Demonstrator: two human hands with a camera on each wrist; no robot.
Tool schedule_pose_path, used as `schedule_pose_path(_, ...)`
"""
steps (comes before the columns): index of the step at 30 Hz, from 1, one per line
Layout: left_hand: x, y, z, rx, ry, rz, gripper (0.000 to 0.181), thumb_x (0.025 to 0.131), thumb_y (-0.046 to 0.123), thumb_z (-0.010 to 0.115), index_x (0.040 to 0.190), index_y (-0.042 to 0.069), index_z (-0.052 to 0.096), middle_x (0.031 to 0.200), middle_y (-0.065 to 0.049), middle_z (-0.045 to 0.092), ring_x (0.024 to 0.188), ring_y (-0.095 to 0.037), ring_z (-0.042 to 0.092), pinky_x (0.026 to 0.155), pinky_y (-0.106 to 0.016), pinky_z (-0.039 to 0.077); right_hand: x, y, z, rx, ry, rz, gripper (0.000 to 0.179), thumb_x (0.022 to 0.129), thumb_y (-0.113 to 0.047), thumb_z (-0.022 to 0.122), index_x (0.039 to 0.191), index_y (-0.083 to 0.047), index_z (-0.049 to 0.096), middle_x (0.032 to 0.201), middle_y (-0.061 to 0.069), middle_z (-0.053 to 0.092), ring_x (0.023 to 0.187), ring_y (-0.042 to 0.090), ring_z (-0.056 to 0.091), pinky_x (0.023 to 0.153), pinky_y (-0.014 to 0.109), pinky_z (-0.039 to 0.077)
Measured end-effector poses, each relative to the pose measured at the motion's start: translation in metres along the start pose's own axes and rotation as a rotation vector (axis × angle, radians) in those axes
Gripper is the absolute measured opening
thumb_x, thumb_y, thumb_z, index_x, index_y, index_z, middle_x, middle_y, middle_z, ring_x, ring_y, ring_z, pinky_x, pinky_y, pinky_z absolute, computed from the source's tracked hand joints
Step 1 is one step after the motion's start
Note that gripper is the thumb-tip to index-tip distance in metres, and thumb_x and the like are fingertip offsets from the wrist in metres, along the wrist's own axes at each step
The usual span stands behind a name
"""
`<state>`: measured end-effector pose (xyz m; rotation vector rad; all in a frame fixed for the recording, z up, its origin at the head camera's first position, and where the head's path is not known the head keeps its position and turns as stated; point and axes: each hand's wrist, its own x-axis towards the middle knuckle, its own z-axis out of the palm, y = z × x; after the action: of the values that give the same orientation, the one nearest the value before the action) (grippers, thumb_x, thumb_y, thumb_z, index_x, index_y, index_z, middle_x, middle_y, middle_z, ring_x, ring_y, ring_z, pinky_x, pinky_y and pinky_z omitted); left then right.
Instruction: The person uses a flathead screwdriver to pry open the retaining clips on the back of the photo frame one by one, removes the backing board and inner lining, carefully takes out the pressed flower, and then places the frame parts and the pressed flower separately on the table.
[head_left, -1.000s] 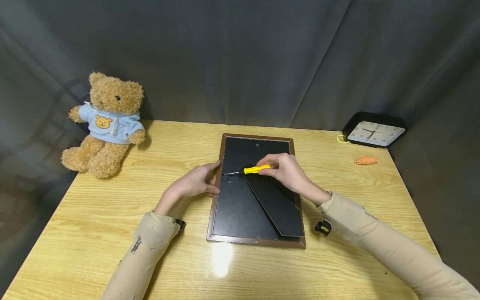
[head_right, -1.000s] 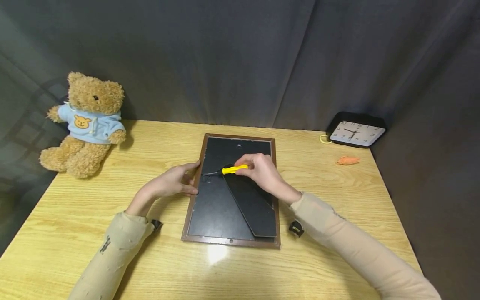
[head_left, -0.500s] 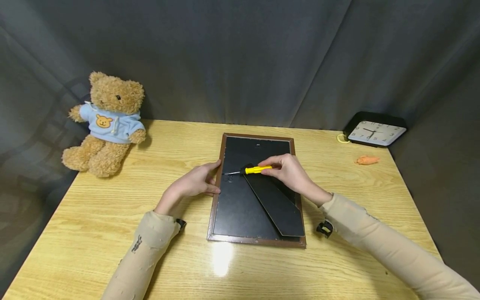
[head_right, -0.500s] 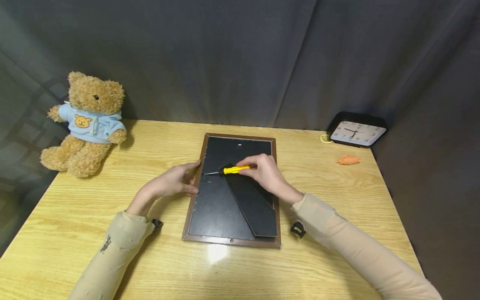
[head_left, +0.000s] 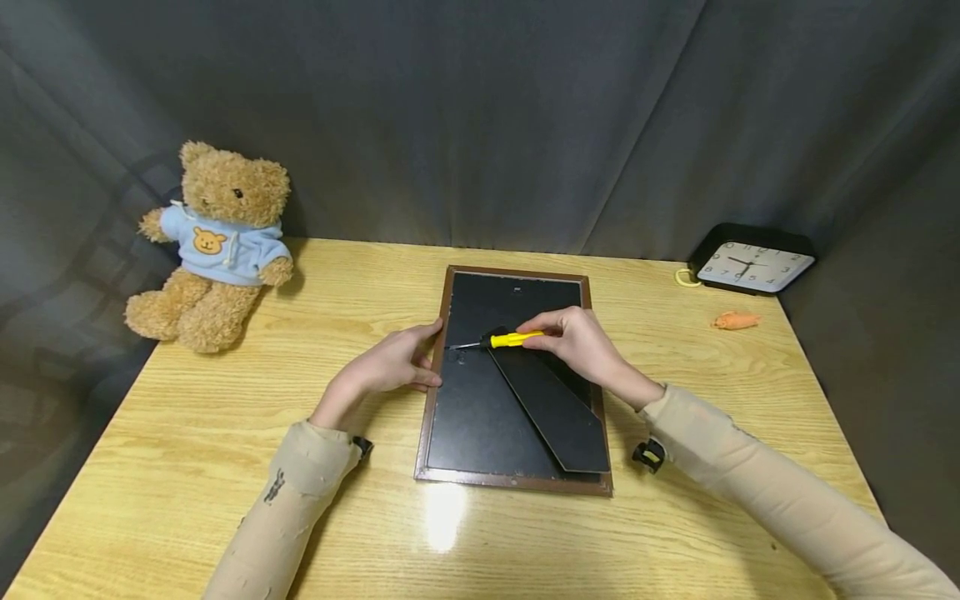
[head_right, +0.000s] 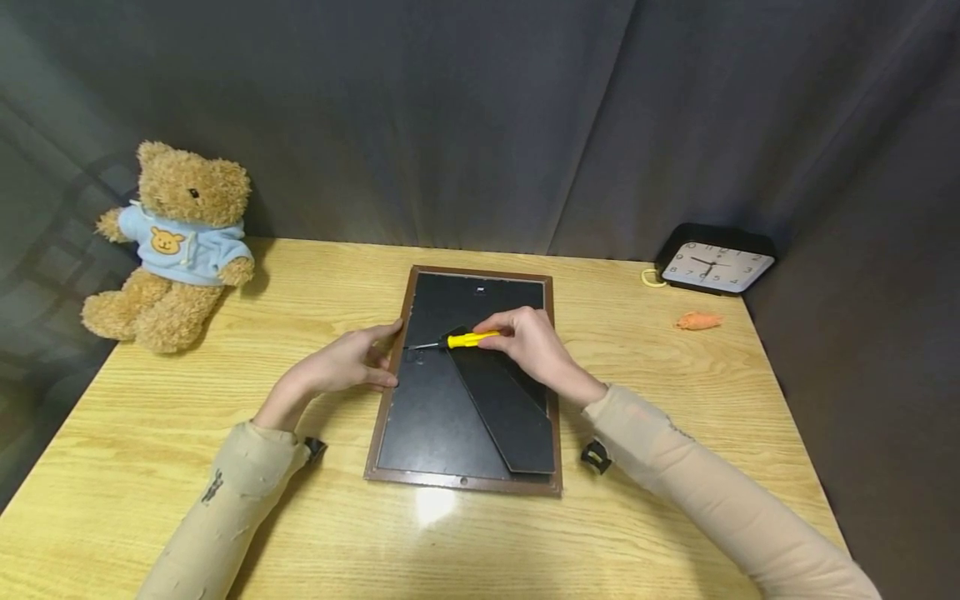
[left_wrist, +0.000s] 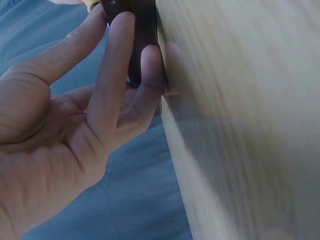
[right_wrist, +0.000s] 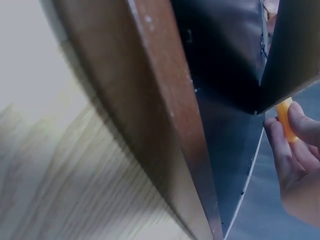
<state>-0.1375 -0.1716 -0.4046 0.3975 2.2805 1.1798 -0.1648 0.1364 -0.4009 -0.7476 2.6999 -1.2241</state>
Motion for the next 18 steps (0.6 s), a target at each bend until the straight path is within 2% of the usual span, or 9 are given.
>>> schedule_pose_path(5, 0.0003, 0.0000, -0.0008, -0.001, 0.000, 0.001, 0.100, 0.090, -0.009, 0.080, 0.168, -0.005, 0.018, 0.099, -0.013, 0.069, 0.076, -0.017, 0.071, 0.074, -0.031, 0.065, 0.0028, -0.0003, -0.0007, -0.021, -0.015, 0.009, 0.019, 0.088, -0.001, 0.087, 0.106, -0.001, 0.085, 0.104, 0.012, 0.081, 0.093, 0.025, 0.077, 0.078, 0.037, 0.065)
schedule_pose_path(7, 0.0005, -0.0003, -0.0009, -0.005, -0.003, 0.005, 0.100, 0.090, -0.009, 0.080, 0.168, -0.006, 0.018, 0.098, -0.016, 0.069, 0.075, -0.018, 0.071, 0.073, -0.032, 0.065, 0.0045, -0.0005, -0.0010, -0.028, -0.013, 0.001, 0.019, 0.087, 0.000, 0.087, 0.105, -0.001, 0.085, 0.104, 0.012, 0.081, 0.093, 0.026, 0.077, 0.078, 0.038, 0.065)
schedule_pose_path(11, 0.0008, -0.0008, -0.0003, -0.036, -0.004, 0.003, 0.098, 0.091, -0.012, 0.079, 0.168, -0.006, 0.018, 0.121, -0.027, 0.067, 0.076, -0.018, 0.072, 0.073, -0.033, 0.066, 0.0071, -0.0028, -0.0010, -0.029, -0.017, -0.010, 0.020, 0.085, 0.001, 0.088, 0.104, 0.001, 0.085, 0.104, 0.014, 0.081, 0.092, 0.027, 0.077, 0.078, 0.039, 0.066)
schedule_pose_path(14, 0.0008, -0.0008, 0.0000, -0.053, -0.005, -0.003, 0.098, 0.091, -0.013, 0.078, 0.168, -0.006, 0.018, 0.129, -0.027, 0.064, 0.077, -0.018, 0.072, 0.073, -0.034, 0.066, 0.0074, -0.0052, 0.0004, -0.021, -0.029, 0.006, 0.020, 0.085, 0.000, 0.087, 0.105, 0.001, 0.085, 0.105, 0.015, 0.081, 0.092, 0.028, 0.078, 0.077, 0.038, 0.066)
schedule_pose_path(18, 0.0011, -0.0007, -0.0008, -0.037, -0.011, -0.005, 0.098, 0.091, -0.012, 0.079, 0.167, -0.006, 0.018, 0.109, -0.020, 0.070, 0.075, -0.018, 0.072, 0.073, -0.035, 0.066, 0.0070, -0.0082, 0.0027, -0.029, -0.026, 0.017, 0.019, 0.085, -0.001, 0.088, 0.104, 0.000, 0.085, 0.104, 0.014, 0.081, 0.091, 0.027, 0.078, 0.077, 0.038, 0.066)
